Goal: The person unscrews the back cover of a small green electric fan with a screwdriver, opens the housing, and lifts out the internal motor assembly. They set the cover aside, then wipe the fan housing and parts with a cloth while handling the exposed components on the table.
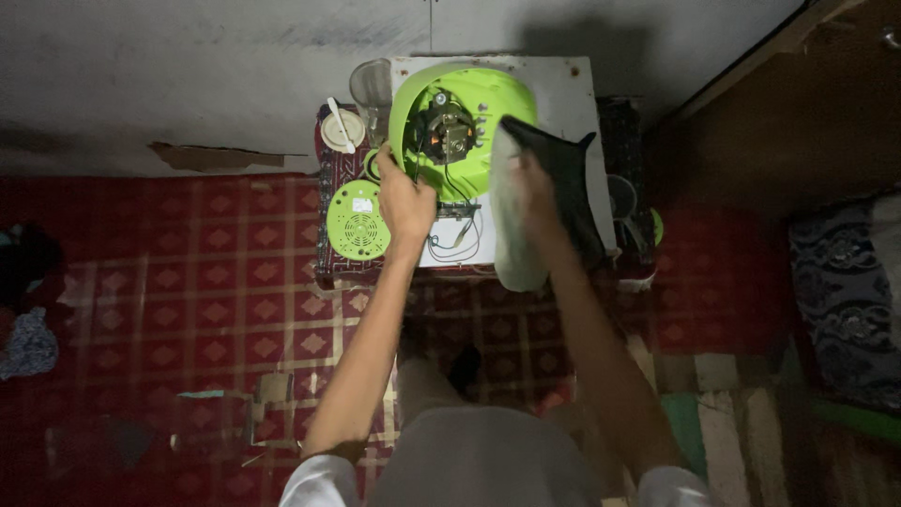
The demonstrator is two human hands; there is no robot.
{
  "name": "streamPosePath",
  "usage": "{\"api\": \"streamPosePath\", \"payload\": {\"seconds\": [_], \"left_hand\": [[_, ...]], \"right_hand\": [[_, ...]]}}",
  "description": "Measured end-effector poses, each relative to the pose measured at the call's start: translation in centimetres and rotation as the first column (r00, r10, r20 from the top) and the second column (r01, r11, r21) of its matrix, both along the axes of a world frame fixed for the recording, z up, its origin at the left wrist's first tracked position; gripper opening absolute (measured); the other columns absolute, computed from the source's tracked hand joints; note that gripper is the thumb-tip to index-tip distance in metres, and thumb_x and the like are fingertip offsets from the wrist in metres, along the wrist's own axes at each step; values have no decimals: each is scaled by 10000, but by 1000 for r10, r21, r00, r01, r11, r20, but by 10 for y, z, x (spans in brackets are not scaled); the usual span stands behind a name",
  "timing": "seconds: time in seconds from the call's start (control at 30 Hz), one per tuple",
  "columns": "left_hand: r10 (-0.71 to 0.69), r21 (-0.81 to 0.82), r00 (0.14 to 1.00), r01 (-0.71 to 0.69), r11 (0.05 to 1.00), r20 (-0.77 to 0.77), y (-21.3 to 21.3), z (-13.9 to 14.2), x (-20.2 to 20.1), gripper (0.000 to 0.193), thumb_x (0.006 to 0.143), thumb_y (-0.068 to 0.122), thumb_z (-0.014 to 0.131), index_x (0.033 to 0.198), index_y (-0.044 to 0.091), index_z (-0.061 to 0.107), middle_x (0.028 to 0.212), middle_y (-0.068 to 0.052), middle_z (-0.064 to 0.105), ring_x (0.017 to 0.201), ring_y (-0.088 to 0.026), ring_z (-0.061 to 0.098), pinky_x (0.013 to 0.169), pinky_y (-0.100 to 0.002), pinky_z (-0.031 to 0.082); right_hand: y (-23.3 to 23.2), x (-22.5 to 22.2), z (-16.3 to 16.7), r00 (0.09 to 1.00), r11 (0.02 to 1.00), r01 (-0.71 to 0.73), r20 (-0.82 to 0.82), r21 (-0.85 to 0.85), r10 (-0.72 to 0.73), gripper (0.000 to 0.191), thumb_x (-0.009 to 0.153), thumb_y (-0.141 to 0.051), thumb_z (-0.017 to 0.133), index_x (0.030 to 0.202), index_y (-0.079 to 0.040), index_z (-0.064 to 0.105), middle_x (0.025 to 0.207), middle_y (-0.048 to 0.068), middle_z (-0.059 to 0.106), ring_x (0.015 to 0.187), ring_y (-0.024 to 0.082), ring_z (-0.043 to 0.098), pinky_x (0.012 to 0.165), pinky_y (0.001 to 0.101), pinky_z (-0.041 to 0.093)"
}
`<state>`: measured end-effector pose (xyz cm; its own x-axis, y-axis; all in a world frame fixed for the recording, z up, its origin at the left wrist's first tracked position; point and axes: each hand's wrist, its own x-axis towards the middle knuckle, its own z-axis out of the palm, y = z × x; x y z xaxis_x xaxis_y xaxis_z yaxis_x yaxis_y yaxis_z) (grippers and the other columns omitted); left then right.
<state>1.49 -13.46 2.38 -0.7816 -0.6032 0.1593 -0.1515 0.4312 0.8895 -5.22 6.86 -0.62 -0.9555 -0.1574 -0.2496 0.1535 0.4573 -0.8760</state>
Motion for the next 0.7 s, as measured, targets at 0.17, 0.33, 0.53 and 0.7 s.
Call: {"api": "streamPosePath", "payload": {"seconds": [0.17, 0.33, 0.53, 0.7], "left_hand": [[-14, -12, 997, 15, 1000, 78, 5, 12, -4, 701, 837, -1, 621, 1481, 17, 345, 1239, -288, 650, 1115, -476, 648, 946, -512, 487], [20, -57, 997, -16, 998, 71, 14, 17, -9, 732, 816, 7, 638, 1482, 23, 335, 1308, -281, 611, 1085, -474, 654, 919, -512, 492], [-2, -50, 996, 6, 999, 84, 10, 23, -5, 740, 819, 0, 644, 1485, 8, 321, 1307, -281, 604, 1087, -466, 662, 928, -506, 502], [-20, 23, 992, 17, 1000, 127, 14, 23, -3, 738, 843, 17, 665, 1497, 19, 323, 1246, -284, 638, 1082, -471, 663, 934, -512, 499]], "right_hand": [[-24, 10, -1, 518, 855, -103, -707, 508, 482, 530, 1053, -239, 515, 1477, 78, 491, 1513, 308, 512, 1439, 427, 411, 1164, 552, 275], [-25, 21, -5, 610, 844, -218, -606, 491, 510, 405, 1064, -193, 497, 1414, -15, 596, 1490, 177, 569, 1477, 357, 425, 1244, 558, 249], [-8, 13, 15, 592, 801, -393, -542, 452, 597, 373, 1046, -193, 514, 1362, -39, 641, 1473, 147, 593, 1464, 342, 448, 1212, 516, 318], [-30, 17, 12, 553, 847, -130, -671, 515, 493, 488, 1059, -257, 541, 1414, 76, 576, 1495, 256, 539, 1436, 406, 430, 1149, 528, 332]]}}
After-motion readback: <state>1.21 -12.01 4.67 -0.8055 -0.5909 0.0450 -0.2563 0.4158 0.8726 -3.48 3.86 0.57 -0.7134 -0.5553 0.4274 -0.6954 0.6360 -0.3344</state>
